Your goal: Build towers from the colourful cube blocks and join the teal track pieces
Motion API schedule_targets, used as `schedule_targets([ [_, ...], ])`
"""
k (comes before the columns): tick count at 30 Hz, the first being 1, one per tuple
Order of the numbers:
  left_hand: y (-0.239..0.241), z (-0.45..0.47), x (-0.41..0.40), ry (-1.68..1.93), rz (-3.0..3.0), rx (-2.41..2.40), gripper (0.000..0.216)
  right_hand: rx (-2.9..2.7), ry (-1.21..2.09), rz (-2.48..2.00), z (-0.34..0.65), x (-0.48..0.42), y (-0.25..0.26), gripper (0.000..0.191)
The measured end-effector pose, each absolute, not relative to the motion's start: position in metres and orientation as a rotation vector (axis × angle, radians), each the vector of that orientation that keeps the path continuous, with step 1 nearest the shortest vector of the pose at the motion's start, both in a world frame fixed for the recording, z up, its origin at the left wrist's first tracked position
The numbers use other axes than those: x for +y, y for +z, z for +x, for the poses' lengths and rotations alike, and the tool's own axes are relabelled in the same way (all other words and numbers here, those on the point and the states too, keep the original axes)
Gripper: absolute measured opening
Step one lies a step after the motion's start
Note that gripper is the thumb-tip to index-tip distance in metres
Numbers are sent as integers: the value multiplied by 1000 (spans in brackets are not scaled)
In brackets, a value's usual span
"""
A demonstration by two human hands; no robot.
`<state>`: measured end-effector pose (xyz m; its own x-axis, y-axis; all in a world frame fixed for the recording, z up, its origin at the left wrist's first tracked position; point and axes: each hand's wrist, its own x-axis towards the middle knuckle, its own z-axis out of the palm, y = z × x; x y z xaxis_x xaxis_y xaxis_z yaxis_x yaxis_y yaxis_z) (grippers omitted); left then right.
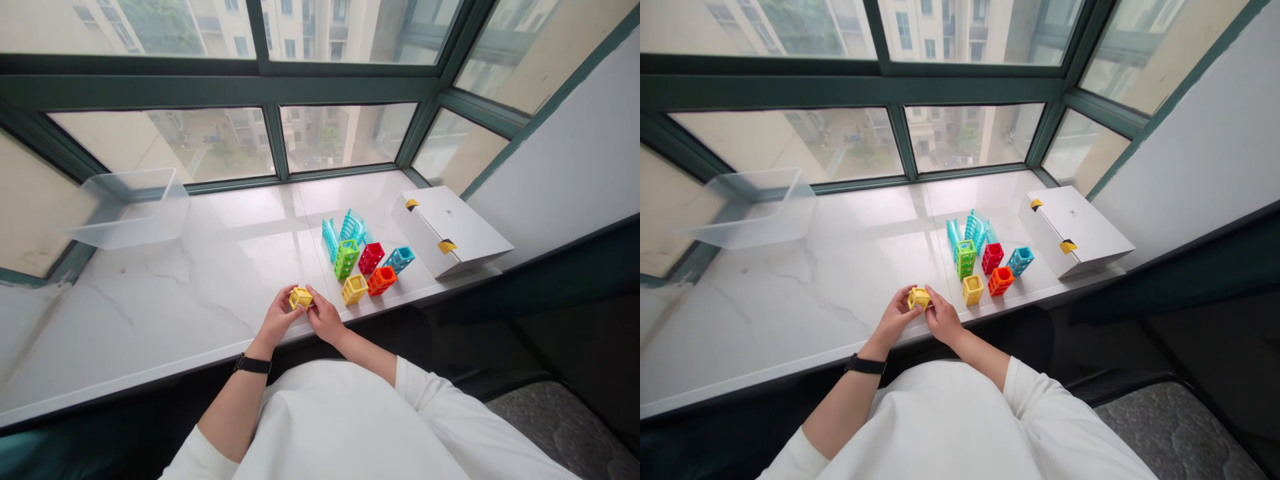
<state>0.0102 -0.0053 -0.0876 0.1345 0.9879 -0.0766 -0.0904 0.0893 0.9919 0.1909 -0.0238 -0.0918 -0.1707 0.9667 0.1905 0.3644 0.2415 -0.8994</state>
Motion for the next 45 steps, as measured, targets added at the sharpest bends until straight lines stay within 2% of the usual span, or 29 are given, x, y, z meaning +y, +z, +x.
schedule_targets([
  [5,-91,11,-4,1088,1129,1080,70,-1685,940,-1236,191,-25,-93,70],
  [11,-90,9,-5,1091,1185,1096,68,-1675,936,-1228,188,-25,-94,59],
  [16,-89,10,-5,1126,1183,1119,77,-1600,919,-1230,186,-25,-96,42],
  [21,-87,12,-5,1067,1263,1183,54,-1537,887,-1302,186,-25,-103,33],
  [27,-84,11,-10,1043,1392,1216,63,-1466,953,-1324,188,-25,-102,31],
  [30,-79,8,-12,1049,1446,1277,56,-1456,962,-1308,188,-26,-101,30],
  [37,-50,11,-2,1286,1508,1429,49,-1443,972,-1230,187,-25,-98,37],
  [42,-8,38,5,1312,1668,1308,46,-1584,950,-1152,207,-43,-65,23],
  [45,11,59,8,1300,1701,1221,49,-1625,756,-1160,236,-63,-39,20],
])
